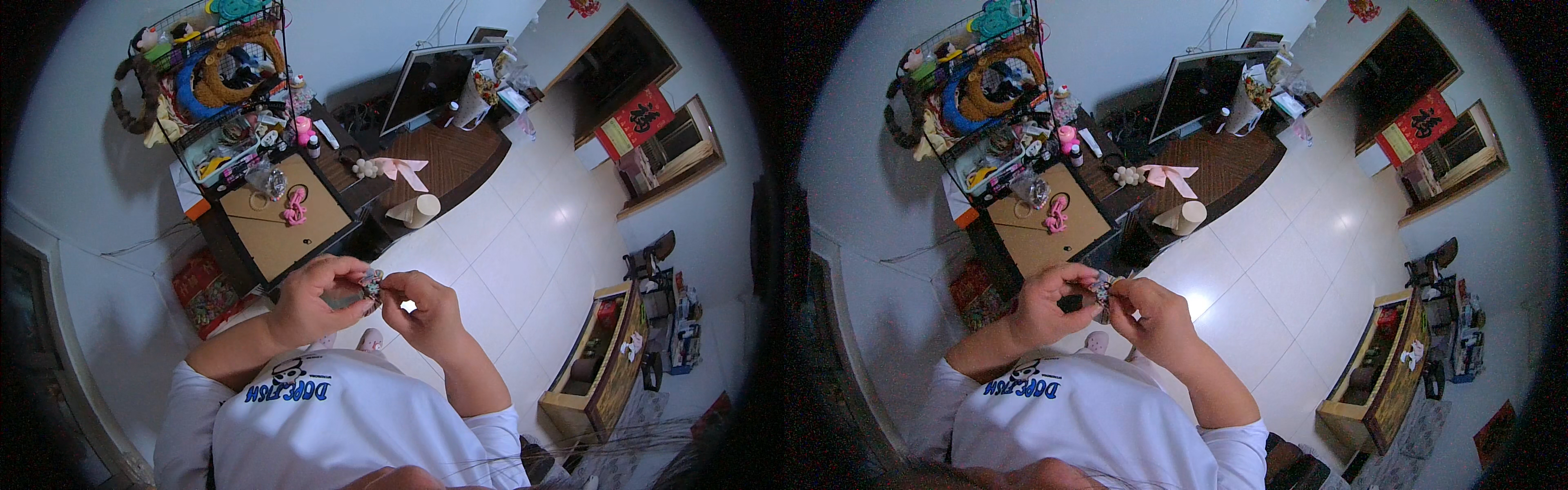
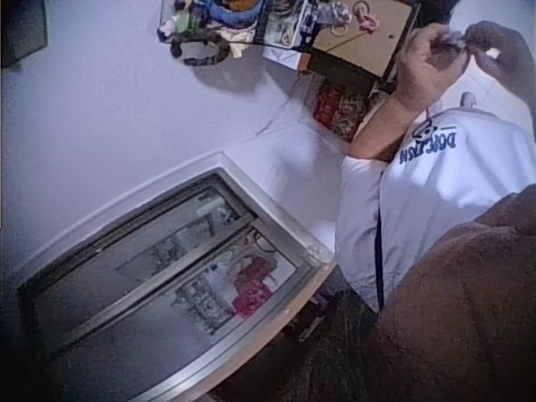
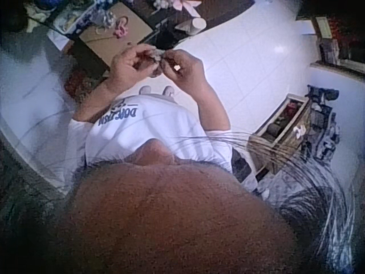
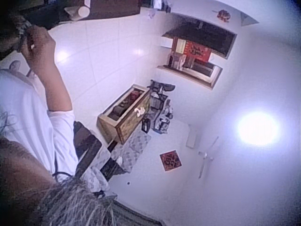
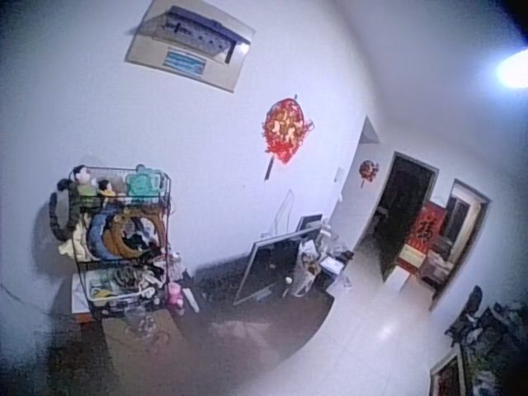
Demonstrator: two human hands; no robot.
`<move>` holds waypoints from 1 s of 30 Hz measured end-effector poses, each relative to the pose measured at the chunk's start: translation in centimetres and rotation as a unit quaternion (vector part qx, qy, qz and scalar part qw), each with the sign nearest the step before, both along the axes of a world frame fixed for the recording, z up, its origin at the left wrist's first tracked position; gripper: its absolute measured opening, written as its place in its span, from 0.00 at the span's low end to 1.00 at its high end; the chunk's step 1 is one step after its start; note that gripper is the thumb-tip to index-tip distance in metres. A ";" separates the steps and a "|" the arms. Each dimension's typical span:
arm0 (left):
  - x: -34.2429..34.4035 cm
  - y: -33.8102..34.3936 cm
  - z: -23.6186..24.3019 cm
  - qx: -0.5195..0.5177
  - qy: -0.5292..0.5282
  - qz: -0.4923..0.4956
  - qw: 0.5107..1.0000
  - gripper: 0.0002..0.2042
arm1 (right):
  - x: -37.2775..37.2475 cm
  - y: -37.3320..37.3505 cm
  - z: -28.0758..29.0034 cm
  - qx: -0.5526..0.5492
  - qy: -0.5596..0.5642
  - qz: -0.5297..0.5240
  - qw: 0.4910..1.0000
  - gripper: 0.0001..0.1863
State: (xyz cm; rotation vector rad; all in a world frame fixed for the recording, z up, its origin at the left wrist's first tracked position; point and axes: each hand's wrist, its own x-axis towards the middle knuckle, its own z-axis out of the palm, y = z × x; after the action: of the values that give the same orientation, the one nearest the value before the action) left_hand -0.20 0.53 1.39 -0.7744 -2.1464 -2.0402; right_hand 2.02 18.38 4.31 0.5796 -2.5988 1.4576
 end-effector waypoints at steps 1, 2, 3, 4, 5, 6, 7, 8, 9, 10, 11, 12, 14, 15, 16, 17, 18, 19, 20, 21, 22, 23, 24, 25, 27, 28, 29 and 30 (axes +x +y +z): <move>0.2 0.2 -0.1 0.011 -0.016 -0.003 1.000 0.15 | 0.0 0.0 -0.1 -0.005 0.006 -0.007 1.000 0.06; 0.3 0.2 -0.1 0.023 -0.031 -0.007 0.999 0.16 | 0.1 -0.1 -0.3 -0.009 0.012 -0.015 1.000 0.05; 0.3 0.2 -0.1 0.015 -0.018 -0.016 1.000 0.16 | 0.1 -0.2 -0.5 -0.013 0.019 -0.022 0.999 0.04; 0.1 0.1 0.0 0.007 -0.004 -0.024 1.000 0.17 | 0.1 -0.2 -0.6 -0.015 0.023 -0.022 0.999 0.04; 0.0 -0.1 0.0 0.000 0.009 -0.032 0.999 0.17 | 0.2 -0.3 -0.7 -0.016 0.026 -0.022 0.999 0.03; -0.1 -0.1 0.2 -0.005 -0.001 -0.042 0.999 0.16 | 0.2 -0.3 -0.9 -0.017 0.029 -0.021 0.999 0.02; -0.1 -0.2 0.4 -0.010 -0.011 -0.051 0.999 0.16 | 0.3 -0.3 -1.3 -0.053 0.009 -0.008 0.999 0.02; -0.2 -0.3 0.6 -0.014 -0.020 -0.060 0.998 0.15 | 0.2 -0.1 -1.8 -0.088 -0.011 0.006 0.996 0.02; -0.2 -0.3 0.4 0.011 -0.057 -0.079 0.995 0.15 | 0.2 0.1 -2.4 -0.123 -0.030 0.019 0.992 0.02; -0.3 -0.2 -0.1 0.035 -0.094 -0.099 0.990 0.16 | 0.2 0.2 -2.9 -0.144 -0.043 0.023 0.988 0.02; -0.4 -0.2 -0.3 0.060 -0.131 -0.118 0.982 0.16 | 0.2 0.3 -3.3 -0.166 -0.057 0.027 0.984 0.03; -0.4 -0.1 -0.2 0.055 -0.129 -0.116 0.983 0.15 | 0.2 0.3 -3.5 -0.188 -0.070 0.031 0.979 0.03; -0.3 -0.2 0.2 0.043 -0.128 -0.111 0.985 0.15 | 0.2 0.3 -3.2 -0.199 -0.089 0.033 0.975 0.04; -0.3 -0.2 0.5 0.037 -0.124 -0.107 0.986 0.14 | 0.2 0.2 -3.0 -0.205 -0.099 0.034 0.973 0.04; -0.3 -0.2 0.9 0.031 -0.120 -0.104 0.987 0.13 | 0.2 0.2 -2.8 -0.195 -0.091 0.033 0.976 0.04; -0.3 -0.2 1.2 0.025 -0.115 -0.098 0.988 0.12 | 0.2 0.2 -2.7 -0.185 -0.083 0.033 0.979 0.04; -0.5 -0.4 0.6 0.032 -0.099 -0.095 0.990 0.10 | 0.3 0.2 -2.6 -0.176 -0.074 0.034 0.981 0.03; -0.9 -0.6 -0.5 0.039 -0.083 -0.092 0.991 0.08 | 0.4 0.2 -2.5 -0.158 -0.064 0.030 0.985 0.03; -1.2 -0.6 -0.9 0.046 -0.067 -0.091 0.993 0.07 | 0.4 0.1 -2.4 -0.138 -0.053 0.024 0.989 0.03; -1.1 -0.5 -0.9 0.050 -0.079 -0.075 0.993 0.06 | 0.4 0.1 -2.4 -0.119 -0.042 0.019 0.992 0.02; -0.8 -0.2 -0.6 0.053 -0.092 -0.058 0.993 0.06 | 0.5 0.0 -2.5 -0.182 -0.074 0.000 0.980 0.02; -0.6 0.0 -0.4 0.056 -0.104 -0.040 0.992 0.05 | 0.6 -0.3 -2.5 -0.245 -0.105 -0.018 0.964 0.02; -0.3 0.3 -0.5 0.056 -0.073 -0.020 0.996 0.05 | 0.6 -0.6 -2.6 -0.307 -0.136 -0.035 0.941 0.02; 0.0 0.5 -0.9 0.055 -0.042 0.000 0.998 0.06 | 0.5 -0.8 -2.5 -0.341 -0.145 -0.030 0.928 0.02; -0.1 0.8 -1.0 0.032 0.036 0.028 0.998 0.06 | 0.3 -1.0 -2.3 -0.407 -0.161 -0.022 0.899 0.02; -0.1 0.6 -0.9 0.007 0.082 0.038 0.996 0.07 | 0.3 -1.0 -2.5 -0.409 -0.178 -0.031 0.894 0.03; -0.2 0.5 -0.8 -0.017 0.127 0.048 0.991 0.08 | 0.2 -0.9 -2.6 -0.432 -0.202 -0.026 0.878 0.03; -0.3 0.5 -0.4 -0.034 0.133 0.045 0.990 0.08 | 0.1 -0.8 -2.7 -0.455 -0.225 -0.021 0.861 0.03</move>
State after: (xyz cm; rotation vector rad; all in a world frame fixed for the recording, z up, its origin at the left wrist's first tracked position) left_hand -0.52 1.04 0.99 -0.8853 -2.0702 -1.7184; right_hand 2.11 17.58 1.63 0.0455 -1.7340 2.7376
